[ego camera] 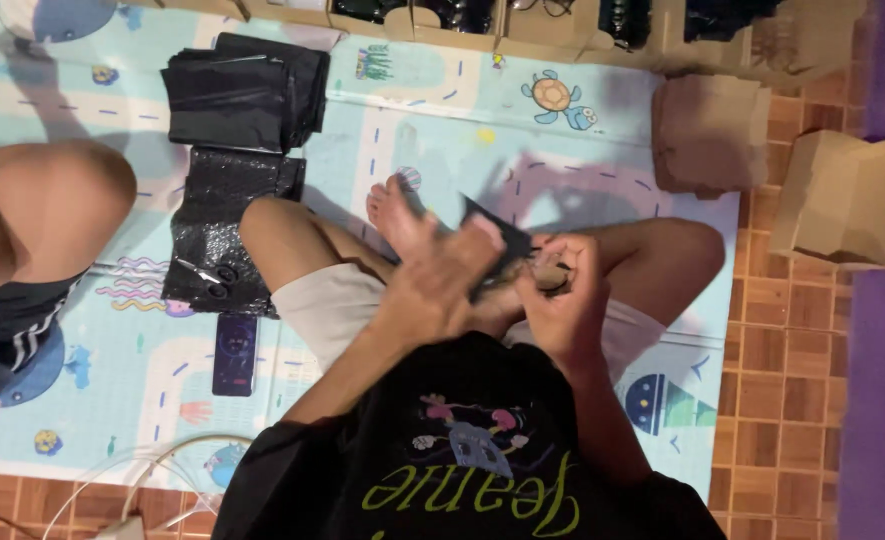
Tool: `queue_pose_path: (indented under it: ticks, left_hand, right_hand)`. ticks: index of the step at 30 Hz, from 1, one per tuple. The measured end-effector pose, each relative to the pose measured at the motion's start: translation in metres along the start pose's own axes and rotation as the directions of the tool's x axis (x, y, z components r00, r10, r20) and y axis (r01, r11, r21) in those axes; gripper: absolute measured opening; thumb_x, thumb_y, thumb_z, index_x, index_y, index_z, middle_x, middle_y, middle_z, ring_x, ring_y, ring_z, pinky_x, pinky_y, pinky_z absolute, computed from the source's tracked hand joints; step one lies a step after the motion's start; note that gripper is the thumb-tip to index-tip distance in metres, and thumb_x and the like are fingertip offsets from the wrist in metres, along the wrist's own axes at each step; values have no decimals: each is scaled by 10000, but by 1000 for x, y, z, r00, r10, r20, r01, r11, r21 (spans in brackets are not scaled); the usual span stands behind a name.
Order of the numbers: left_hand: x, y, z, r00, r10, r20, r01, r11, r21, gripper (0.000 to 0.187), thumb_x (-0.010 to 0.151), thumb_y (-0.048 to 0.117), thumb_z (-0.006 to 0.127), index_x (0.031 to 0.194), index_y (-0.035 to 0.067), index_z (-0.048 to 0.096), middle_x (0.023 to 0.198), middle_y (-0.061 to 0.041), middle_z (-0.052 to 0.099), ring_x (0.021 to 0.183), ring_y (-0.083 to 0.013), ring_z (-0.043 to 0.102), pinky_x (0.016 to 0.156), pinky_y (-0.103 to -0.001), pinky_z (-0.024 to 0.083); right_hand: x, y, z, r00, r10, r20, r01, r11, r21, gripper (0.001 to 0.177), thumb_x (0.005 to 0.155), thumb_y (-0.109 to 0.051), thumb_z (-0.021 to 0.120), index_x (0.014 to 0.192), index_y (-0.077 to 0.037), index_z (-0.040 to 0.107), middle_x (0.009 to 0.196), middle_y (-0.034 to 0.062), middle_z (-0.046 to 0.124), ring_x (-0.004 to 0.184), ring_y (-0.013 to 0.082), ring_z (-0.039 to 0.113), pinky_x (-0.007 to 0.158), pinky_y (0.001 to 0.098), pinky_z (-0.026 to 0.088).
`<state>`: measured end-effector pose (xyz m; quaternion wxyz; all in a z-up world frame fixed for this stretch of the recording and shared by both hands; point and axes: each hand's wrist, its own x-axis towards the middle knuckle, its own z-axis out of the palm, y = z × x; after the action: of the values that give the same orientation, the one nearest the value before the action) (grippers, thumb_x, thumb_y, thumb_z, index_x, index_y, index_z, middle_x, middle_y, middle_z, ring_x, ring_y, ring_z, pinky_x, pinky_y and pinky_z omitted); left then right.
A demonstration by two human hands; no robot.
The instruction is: Cleaning a pair of glasses using a small cloth while inspecting for smudges.
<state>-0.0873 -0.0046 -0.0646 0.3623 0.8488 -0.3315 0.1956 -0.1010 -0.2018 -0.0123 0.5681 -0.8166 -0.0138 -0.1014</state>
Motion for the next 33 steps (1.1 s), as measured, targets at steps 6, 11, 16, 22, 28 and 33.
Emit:
queue_pose_path:
  ticks: [6, 11, 16, 22, 28, 33]
  left_hand:
    - [6, 31, -17, 995, 55, 78, -58, 998, 30, 530, 951, 140, 573, 1450, -40, 575, 1516, -158, 599, 1475, -313, 517, 1279, -549, 170]
    - [11, 19, 6, 985, -146, 88, 129, 977, 170, 640, 822, 189, 539, 1416, -48, 543, 1501, -177, 543, 1437, -317, 476, 1188, -629, 136]
    - [8, 38, 2, 991, -83, 104, 83, 997, 5, 580, 1001, 126, 554, 1546, -51, 465, 1635, -199, 450, 1562, -340, 397, 1295, -562, 213]
    - [22, 14, -5, 970, -241, -35, 242, 970, 14, 682, 859, 67, 578, 1521, -40, 453, 1603, -177, 451, 1546, -305, 378, 1281, -618, 165]
    - [56, -8, 7, 971, -229, -62, 238, 946, 219, 683, 858, 61, 604, 1530, 49, 478, 1600, -95, 485, 1534, -238, 405, 1278, -599, 210]
    - [56, -44, 55, 983, -172, -63, 179, 973, 146, 674, 926, 88, 608, 1552, -33, 389, 1617, -211, 414, 1552, -337, 331, 1267, -592, 240]
  right_hand:
    - [-1, 2, 5, 995, -103, -19, 105, 972, 211, 418, 861, 124, 659, 1165, -43, 427, 1193, 133, 639, 1053, 168, 628, 946, 285, 538]
    - [-11, -9, 7, 984, -167, -68, 167, 986, -12, 418, 894, 103, 762, 1118, -54, 446, 1142, 133, 680, 1017, 148, 654, 918, 268, 547]
    - [-3, 34, -1, 992, -120, -32, 124, 977, 176, 475, 809, 188, 670, 1157, -44, 445, 1202, 156, 634, 1034, 169, 609, 903, 277, 510]
    - [37, 28, 8, 996, -59, 68, 42, 972, 230, 358, 918, 130, 715, 1078, -54, 453, 1134, 129, 690, 872, 150, 698, 801, 277, 590]
    - [105, 45, 14, 942, -320, 104, 300, 938, 173, 404, 805, 191, 648, 1108, -14, 478, 1179, 165, 669, 1026, 181, 647, 921, 287, 539]
    - [122, 108, 39, 949, -314, -39, 316, 941, 119, 399, 825, 175, 702, 1104, -24, 498, 1178, 159, 677, 1058, 170, 666, 910, 291, 550]
